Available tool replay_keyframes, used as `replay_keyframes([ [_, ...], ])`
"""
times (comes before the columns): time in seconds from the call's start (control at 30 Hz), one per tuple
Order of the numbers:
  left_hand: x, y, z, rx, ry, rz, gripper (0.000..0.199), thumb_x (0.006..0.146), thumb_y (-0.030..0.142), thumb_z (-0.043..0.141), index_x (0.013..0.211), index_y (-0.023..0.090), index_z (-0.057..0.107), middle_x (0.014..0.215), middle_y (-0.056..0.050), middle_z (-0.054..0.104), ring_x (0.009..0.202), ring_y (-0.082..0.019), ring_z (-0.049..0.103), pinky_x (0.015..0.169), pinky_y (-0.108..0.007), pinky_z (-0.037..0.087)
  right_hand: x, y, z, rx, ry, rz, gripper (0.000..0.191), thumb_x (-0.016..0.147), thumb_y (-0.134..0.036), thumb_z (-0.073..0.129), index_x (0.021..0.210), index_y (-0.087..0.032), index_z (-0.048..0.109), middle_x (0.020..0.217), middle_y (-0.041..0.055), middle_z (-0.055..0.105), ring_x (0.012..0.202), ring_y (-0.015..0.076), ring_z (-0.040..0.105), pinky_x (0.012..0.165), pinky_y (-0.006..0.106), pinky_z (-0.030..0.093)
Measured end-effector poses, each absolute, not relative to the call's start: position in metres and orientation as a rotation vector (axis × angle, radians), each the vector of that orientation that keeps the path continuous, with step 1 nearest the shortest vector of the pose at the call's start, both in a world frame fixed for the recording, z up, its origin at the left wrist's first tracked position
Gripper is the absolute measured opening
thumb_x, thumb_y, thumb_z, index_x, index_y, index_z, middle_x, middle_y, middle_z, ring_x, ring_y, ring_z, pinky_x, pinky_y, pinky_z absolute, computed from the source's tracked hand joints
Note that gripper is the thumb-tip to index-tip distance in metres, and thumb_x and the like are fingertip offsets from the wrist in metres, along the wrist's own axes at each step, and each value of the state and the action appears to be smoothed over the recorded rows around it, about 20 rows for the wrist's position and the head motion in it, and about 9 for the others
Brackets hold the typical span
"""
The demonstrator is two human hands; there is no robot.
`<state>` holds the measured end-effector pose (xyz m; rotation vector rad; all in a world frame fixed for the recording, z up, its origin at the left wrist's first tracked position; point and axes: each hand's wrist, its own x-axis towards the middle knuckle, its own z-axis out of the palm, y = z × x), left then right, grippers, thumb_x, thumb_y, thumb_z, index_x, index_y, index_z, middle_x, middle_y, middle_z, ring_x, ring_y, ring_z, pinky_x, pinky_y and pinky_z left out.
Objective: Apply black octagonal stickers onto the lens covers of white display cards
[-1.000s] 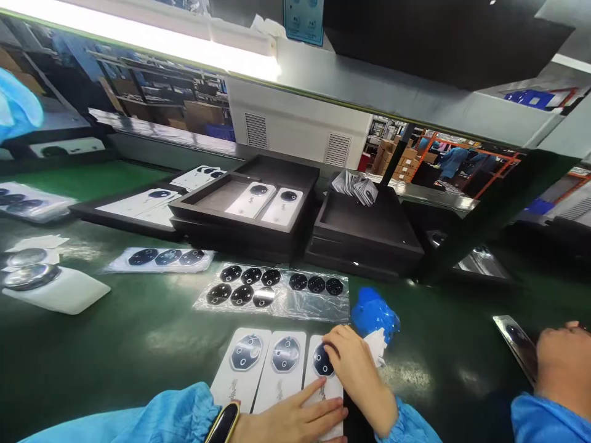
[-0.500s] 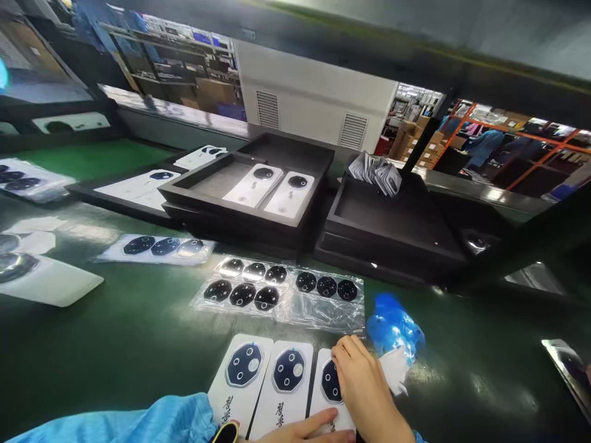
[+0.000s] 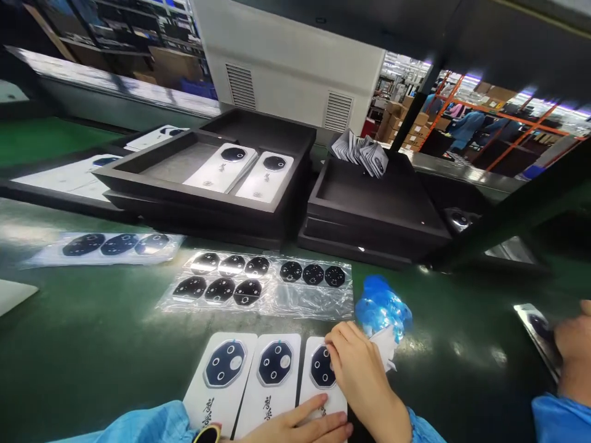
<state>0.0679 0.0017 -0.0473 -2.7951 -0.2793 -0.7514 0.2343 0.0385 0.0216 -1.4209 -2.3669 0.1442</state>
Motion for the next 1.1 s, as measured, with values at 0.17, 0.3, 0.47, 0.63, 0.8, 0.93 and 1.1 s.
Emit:
replay_keyframes([
  [0.17, 0.068, 0.002, -0.045, -2.812, -0.296, -0.871, 0.034, 0.102, 0.021, 0.028, 0.12, 0.02, 0.057, 0.132, 0.006, 0.053, 0.124, -0.01, 0.043, 0.105, -0.027, 0.035, 0.236, 0.038, 0.023, -1.485, -2.417, 0.125, 0.02, 0.083, -0.003, 0.049, 0.075, -0.021, 0.049, 0.074, -0.0018, 0.057, 0.069, 0.0134, 0.057, 0.054, 0.022, 0.046],
  [0.3, 0.066, 0.004, -0.04, -2.894, -0.23, -0.804, 0.03, 0.102, 0.022, 0.033, 0.123, 0.019, 0.054, 0.13, 0.004, 0.055, 0.123, -0.011, 0.044, 0.105, -0.028, 0.034, 0.234, 0.039, 0.017, -1.46, -2.456, 0.044, 0.021, 0.086, -0.004, 0.041, 0.076, -0.021, 0.046, 0.072, 0.0001, 0.054, 0.067, 0.0157, 0.053, 0.052, 0.025, 0.042],
  [0.47, 0.066, 0.005, -0.039, -2.9, -0.241, -0.858, 0.035, 0.103, 0.021, 0.026, 0.124, 0.02, 0.053, 0.128, 0.005, 0.057, 0.121, -0.01, 0.045, 0.104, -0.029, 0.034, 0.232, 0.037, 0.01, -1.411, -2.499, -0.1, 0.027, 0.085, 0.0, 0.031, 0.073, -0.02, 0.044, 0.069, 0.0023, 0.05, 0.064, 0.0178, 0.047, 0.052, 0.028, 0.038],
  [0.63, 0.067, 0.005, -0.04, -2.895, -0.228, -0.845, 0.037, 0.103, 0.02, 0.023, 0.128, 0.022, 0.05, 0.129, 0.006, 0.056, 0.123, -0.01, 0.045, 0.103, -0.029, 0.035, 0.229, 0.035, 0.007, -1.38, -2.541, -0.201, 0.027, 0.079, 0.004, 0.032, 0.071, -0.019, 0.044, 0.068, 0.0032, 0.047, 0.062, 0.0191, 0.043, 0.052, 0.03, 0.033],
  [0.8, 0.068, 0.002, -0.047, -2.823, -0.294, -0.837, 0.034, 0.103, 0.023, 0.027, 0.123, 0.02, 0.055, 0.132, 0.005, 0.054, 0.126, -0.009, 0.041, 0.104, -0.026, 0.035, 0.23, 0.028, 0.009, -1.347, -2.586, -0.235, 0.023, 0.075, 0.003, 0.038, 0.074, -0.02, 0.044, 0.069, 0.0029, 0.046, 0.063, 0.0192, 0.043, 0.054, 0.03, 0.032],
  [0.93, 0.071, -0.003, -0.055, -2.793, -0.345, -0.912, 0.033, 0.102, 0.02, 0.029, 0.116, 0.019, 0.059, 0.126, 0.005, 0.058, 0.123, -0.009, 0.043, 0.105, -0.026, 0.035, 0.233, 0.018, 0.011, -1.304, -2.684, -0.172, 0.02, 0.068, 0.0, 0.044, 0.074, -0.019, 0.044, 0.07, 0.0022, 0.047, 0.064, 0.0183, 0.044, 0.057, 0.03, 0.037],
  [1.1, 0.074, -0.004, -0.058, -2.849, -0.36, -0.977, 0.03, 0.099, 0.013, 0.034, 0.111, 0.018, 0.061, 0.111, 0.005, 0.066, 0.114, -0.011, 0.049, 0.103, -0.028, 0.035, 0.238, 0.007, 0.02, -1.147, -2.861, -0.064, 0.018, 0.066, -0.006, 0.048, 0.074, -0.021, 0.043, 0.069, 0.0018, 0.051, 0.07, 0.0199, 0.049, 0.075, 0.032, 0.045],
])
